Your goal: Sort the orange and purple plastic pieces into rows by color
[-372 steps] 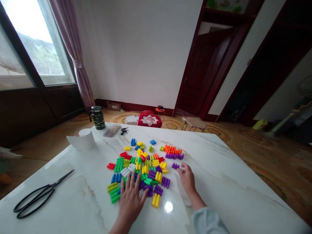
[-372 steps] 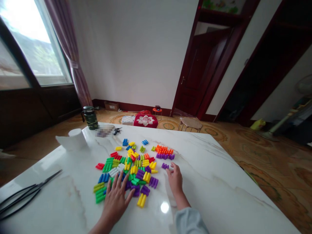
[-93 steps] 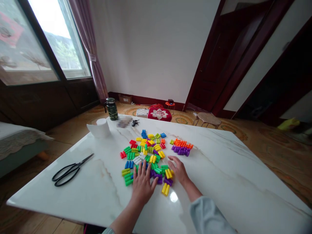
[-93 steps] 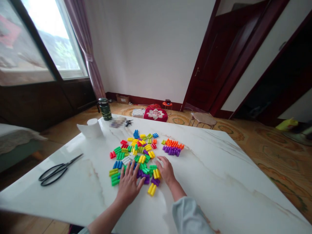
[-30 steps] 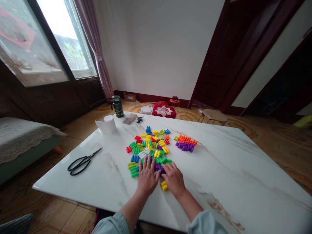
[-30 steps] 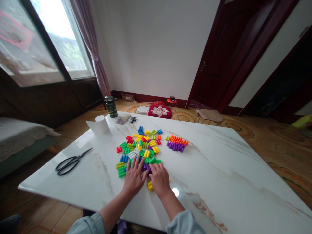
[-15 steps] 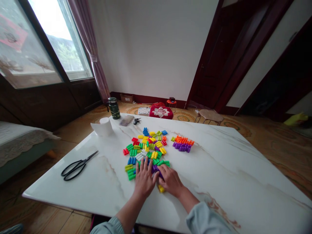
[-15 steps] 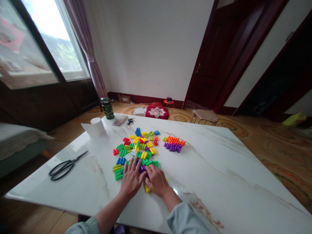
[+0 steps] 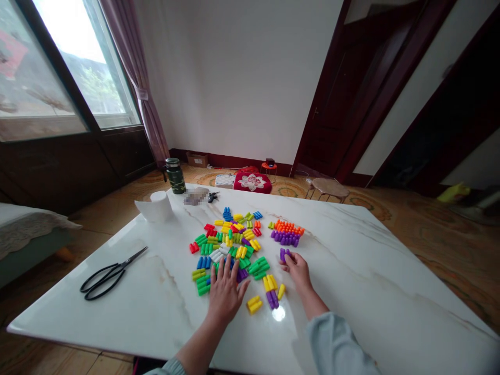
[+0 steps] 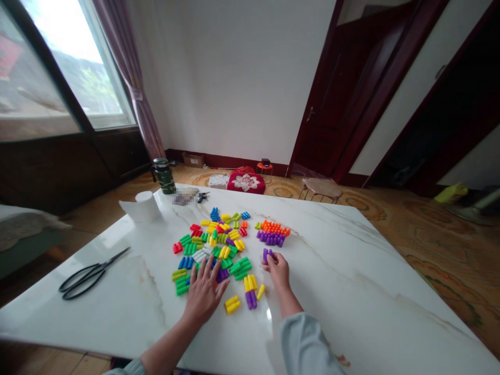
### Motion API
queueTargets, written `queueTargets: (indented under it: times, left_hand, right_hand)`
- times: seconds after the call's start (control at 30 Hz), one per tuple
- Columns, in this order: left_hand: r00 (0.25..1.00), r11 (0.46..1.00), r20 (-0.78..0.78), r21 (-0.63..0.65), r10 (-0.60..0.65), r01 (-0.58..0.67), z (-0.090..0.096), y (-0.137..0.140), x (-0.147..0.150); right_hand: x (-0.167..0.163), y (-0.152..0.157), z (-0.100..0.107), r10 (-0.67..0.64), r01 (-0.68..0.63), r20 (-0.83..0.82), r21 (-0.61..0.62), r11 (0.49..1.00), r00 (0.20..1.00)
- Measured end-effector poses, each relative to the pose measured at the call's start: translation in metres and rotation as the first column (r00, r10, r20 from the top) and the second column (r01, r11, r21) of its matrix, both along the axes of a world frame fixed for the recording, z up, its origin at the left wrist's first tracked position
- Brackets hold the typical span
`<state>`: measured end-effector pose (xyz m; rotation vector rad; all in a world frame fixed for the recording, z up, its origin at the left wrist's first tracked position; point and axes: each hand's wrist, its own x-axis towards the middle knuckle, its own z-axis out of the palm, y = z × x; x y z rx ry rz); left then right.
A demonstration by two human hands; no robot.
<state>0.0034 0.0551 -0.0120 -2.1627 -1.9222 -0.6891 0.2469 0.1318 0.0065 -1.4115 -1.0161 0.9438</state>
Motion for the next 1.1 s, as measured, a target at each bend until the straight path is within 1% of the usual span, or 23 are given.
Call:
queueTargets:
  times: [0.07,0.13,0.17,0.3,0.43,0.5,0.6,0.77,0.87,0.97,1.03,1.1]
  left_hand:
    - [1.000,1.000,0.001,-0.003,-0.001,0.001,0.000,0.000,0.000]
    - [1.000,1.000,0.007,-0.001,-0.003,0.003,0.000,0.001,0.000]
    - [1.000,1.000,0.012,0.002,-0.003,0.003,0.000,0.001,0.000]
    - [1.000,1.000,0.014,0.001,-0.001,0.001,0.001,0.001,0.000]
    - [1.000,1.000,0.004,-0.005,0.003,-0.003,0.002,0.000,0.000]
    - [1.000,1.000,0.005,-0.003,0.003,-0.003,0.001,0.000,0.000]
    - [1.000,1.000,0.011,0.003,0.001,-0.001,0.000,0.000,0.000]
    - [1.000,1.000,0.000,0.004,-0.002,0.002,-0.003,0.001,0.000]
    - [1.000,1.000,-0.008,0.012,0.000,0.000,-0.005,0.001,0.000]
    - [1.000,1.000,-0.007,0.016,-0.001,0.001,-0.005,0.001,0.000]
    - [1.000,1.000,0.000,0.014,-0.004,0.004,-0.004,0.001,0.000]
    - [1.000,1.000,0.006,0.010,-0.006,0.006,-0.003,0.000,0.000]
  right_hand:
    - [0.015,0.006,-0.004,-0.005,0.005,0.121,0.001,1.000,0.993]
    - [0.027,0.010,-0.007,-0.040,0.032,0.231,0.039,0.999,0.972]
    - [0.031,0.011,-0.008,-0.055,0.041,0.257,0.057,0.998,0.965]
    - [0.040,0.011,-0.011,-0.066,0.053,0.266,0.056,0.997,0.962]
    - [0.034,0.002,-0.012,-0.229,0.189,0.329,0.148,0.971,0.916]
    - [0.027,-0.002,-0.014,-0.258,0.204,0.369,0.178,0.963,0.893]
    - [0.017,-0.002,-0.016,-0.239,0.167,0.445,0.196,0.966,0.863]
    - [0.002,0.015,-0.014,-0.200,0.101,0.545,0.206,0.973,0.814]
    - [-0.006,0.021,-0.012,-0.206,0.106,0.614,0.197,0.975,0.762]
    - [-0.012,0.015,-0.014,-0.216,0.094,0.683,0.211,0.973,0.698]
    - [-0.015,0.008,-0.016,-0.177,0.024,0.723,0.218,0.976,0.667]
    - [-0.016,0.003,-0.017,-0.114,-0.083,0.746,0.221,0.972,0.656]
